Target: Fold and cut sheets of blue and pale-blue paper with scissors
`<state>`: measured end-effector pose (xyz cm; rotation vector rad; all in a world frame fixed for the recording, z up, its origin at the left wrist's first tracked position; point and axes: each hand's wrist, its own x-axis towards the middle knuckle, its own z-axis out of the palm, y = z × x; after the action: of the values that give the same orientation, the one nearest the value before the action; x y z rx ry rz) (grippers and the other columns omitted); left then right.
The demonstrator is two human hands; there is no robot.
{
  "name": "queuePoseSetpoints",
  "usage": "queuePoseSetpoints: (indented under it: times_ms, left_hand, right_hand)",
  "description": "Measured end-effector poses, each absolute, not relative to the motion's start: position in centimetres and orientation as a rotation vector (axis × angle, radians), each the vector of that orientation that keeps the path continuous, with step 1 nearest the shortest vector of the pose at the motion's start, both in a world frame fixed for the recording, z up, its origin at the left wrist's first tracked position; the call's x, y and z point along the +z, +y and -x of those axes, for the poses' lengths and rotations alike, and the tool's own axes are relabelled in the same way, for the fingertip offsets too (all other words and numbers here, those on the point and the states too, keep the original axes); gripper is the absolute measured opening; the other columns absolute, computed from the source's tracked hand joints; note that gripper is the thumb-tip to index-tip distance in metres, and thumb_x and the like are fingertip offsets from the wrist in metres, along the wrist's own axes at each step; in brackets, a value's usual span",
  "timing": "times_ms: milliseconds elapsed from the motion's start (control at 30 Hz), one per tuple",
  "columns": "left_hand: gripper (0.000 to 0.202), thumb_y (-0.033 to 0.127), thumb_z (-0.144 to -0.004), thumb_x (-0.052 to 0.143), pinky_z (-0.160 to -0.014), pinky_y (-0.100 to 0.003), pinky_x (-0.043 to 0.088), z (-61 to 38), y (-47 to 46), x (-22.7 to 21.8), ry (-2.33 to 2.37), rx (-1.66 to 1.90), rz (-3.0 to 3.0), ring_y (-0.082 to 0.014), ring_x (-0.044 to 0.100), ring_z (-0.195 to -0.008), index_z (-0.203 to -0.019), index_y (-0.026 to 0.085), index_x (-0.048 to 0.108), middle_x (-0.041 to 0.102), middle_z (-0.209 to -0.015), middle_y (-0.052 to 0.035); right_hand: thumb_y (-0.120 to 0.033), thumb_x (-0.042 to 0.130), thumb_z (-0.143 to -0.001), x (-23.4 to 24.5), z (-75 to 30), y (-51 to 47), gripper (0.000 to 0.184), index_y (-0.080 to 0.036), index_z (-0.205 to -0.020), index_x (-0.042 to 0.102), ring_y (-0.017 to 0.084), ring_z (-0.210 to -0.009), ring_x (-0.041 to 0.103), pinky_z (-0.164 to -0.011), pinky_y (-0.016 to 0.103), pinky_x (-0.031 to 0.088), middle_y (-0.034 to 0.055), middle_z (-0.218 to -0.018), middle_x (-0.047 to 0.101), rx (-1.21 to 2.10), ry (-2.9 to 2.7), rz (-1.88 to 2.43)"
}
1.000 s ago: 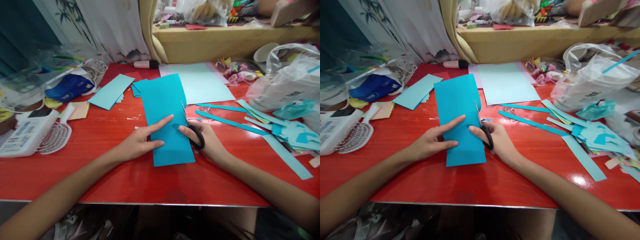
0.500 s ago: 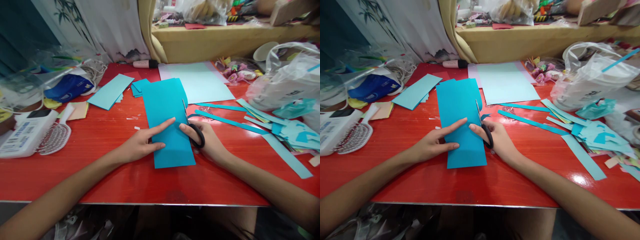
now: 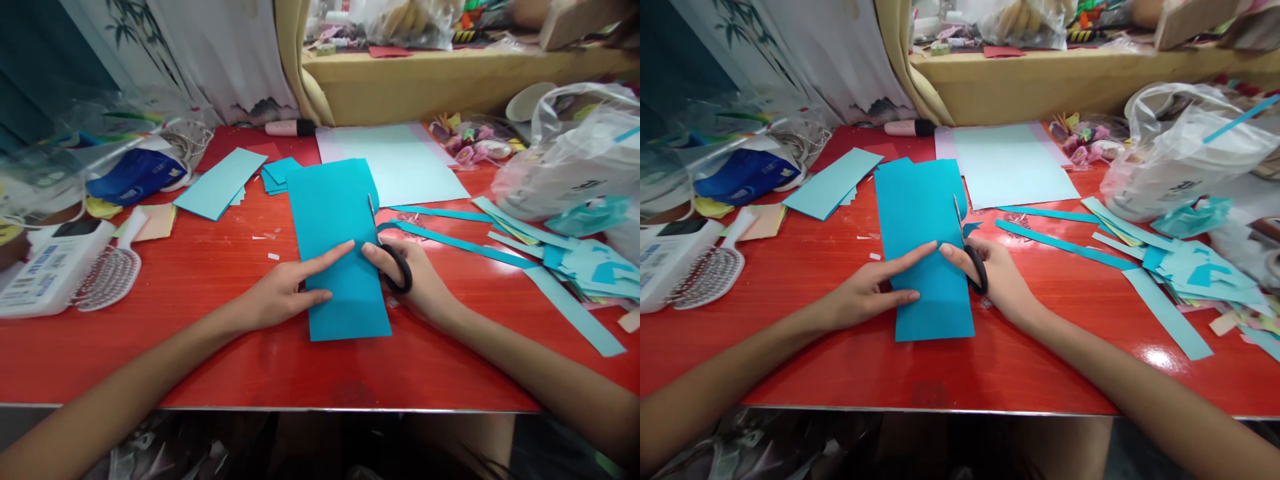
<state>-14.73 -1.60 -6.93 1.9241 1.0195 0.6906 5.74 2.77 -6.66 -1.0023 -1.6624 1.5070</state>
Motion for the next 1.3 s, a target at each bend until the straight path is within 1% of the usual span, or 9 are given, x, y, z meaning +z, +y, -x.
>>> queuePoseSetpoints:
  times_ms: [167,333,533,700,867,967,1100,1300]
  left_hand:
    - [0.060,0.032,-0.084,0.051,-0.104,-0.031,0.033,14.65,-1.66,-6.95,1.002,0.700,-1.951,-0.0197,0.031,-0.129,-0.137,0.035,0.023,0.027,-0.143,0.0072]
    - [0.060,0.032,-0.085,0.050,-0.103,-0.031,0.035,14.53,-1.77,-6.93,0.995,0.669,-1.977,-0.0198,0.031,-0.129,-0.137,0.035,0.021,0.025,-0.144,0.0069]
    - [0.061,0.031,-0.085,0.049,-0.101,-0.032,0.037,14.45,-1.85,-6.93,0.995,0.658,-2.002,-0.0212,0.034,-0.128,-0.138,0.035,0.020,0.026,-0.143,0.0060]
    - [0.059,0.027,-0.086,0.047,-0.099,-0.032,0.039,14.37,-2.00,-6.77,0.959,0.644,-1.999,-0.0203,0.035,-0.127,-0.138,0.034,0.020,0.026,-0.143,0.0056]
    - [0.060,0.026,-0.086,0.048,-0.098,-0.028,0.041,14.29,-2.11,-6.72,0.970,0.645,-2.006,-0.0187,0.038,-0.126,-0.138,0.036,0.020,0.028,-0.143,0.0070]
    - [0.060,0.024,-0.086,0.047,-0.097,-0.031,0.042,14.19,-2.18,-6.75,0.964,0.633,-2.003,-0.0206,0.040,-0.124,-0.137,0.036,0.020,0.030,-0.142,0.0067]
    - [0.059,0.024,-0.086,0.047,-0.093,-0.033,0.046,14.08,-2.25,-6.74,0.962,0.619,-1.995,-0.0235,0.043,-0.122,-0.138,0.035,0.020,0.033,-0.141,0.0048]
    - [0.058,0.024,-0.086,0.046,-0.091,-0.029,0.046,13.97,-2.34,-6.80,0.922,0.639,-2.007,-0.0209,0.047,-0.118,-0.138,0.036,0.020,0.035,-0.140,0.0059]
  right_hand:
    - [-0.056,0.056,-0.074,-6.61,-5.85,2.93,0.038,-0.018,-0.067,0.052,0.009,-0.051,0.043,-0.043,0.022,0.034,-0.0020,-0.060,0.048,1.417,-1.738,1.037]
    - [-0.057,0.054,-0.075,-6.51,-5.84,2.86,0.040,-0.019,-0.062,0.046,0.008,-0.047,0.038,-0.041,0.021,0.033,-0.0033,-0.055,0.042,1.428,-1.697,1.024]
    - [-0.057,0.054,-0.074,-6.34,-5.80,2.79,0.039,-0.020,-0.065,0.050,0.010,-0.052,0.042,-0.044,0.022,0.035,-0.0019,-0.059,0.045,1.410,-1.726,1.041]
    - [-0.059,0.052,-0.074,-6.24,-5.84,2.78,0.042,-0.021,-0.059,0.042,0.009,-0.046,0.036,-0.041,0.024,0.029,-0.0037,-0.053,0.038,1.393,-1.713,1.041]
    - [-0.058,0.054,-0.074,-6.01,-5.85,2.75,0.040,-0.022,-0.059,0.045,0.010,-0.047,0.037,-0.042,0.025,0.029,-0.0027,-0.055,0.040,1.380,-1.735,1.036]
    - [-0.058,0.053,-0.075,-5.93,-5.83,2.72,0.040,-0.023,-0.058,0.045,0.011,-0.046,0.038,-0.042,0.026,0.029,-0.0030,-0.053,0.042,1.394,-1.693,1.046]
    - [-0.056,0.054,-0.075,-5.90,-5.84,2.77,0.039,-0.023,-0.057,0.044,0.010,-0.045,0.038,-0.043,0.027,0.028,-0.0040,-0.051,0.042,1.392,-1.691,1.045]
    - [-0.055,0.056,-0.074,-5.85,-5.87,2.80,0.036,-0.023,-0.060,0.047,0.011,-0.049,0.041,-0.044,0.026,0.031,-0.0028,-0.056,0.045,1.401,-1.680,1.039]
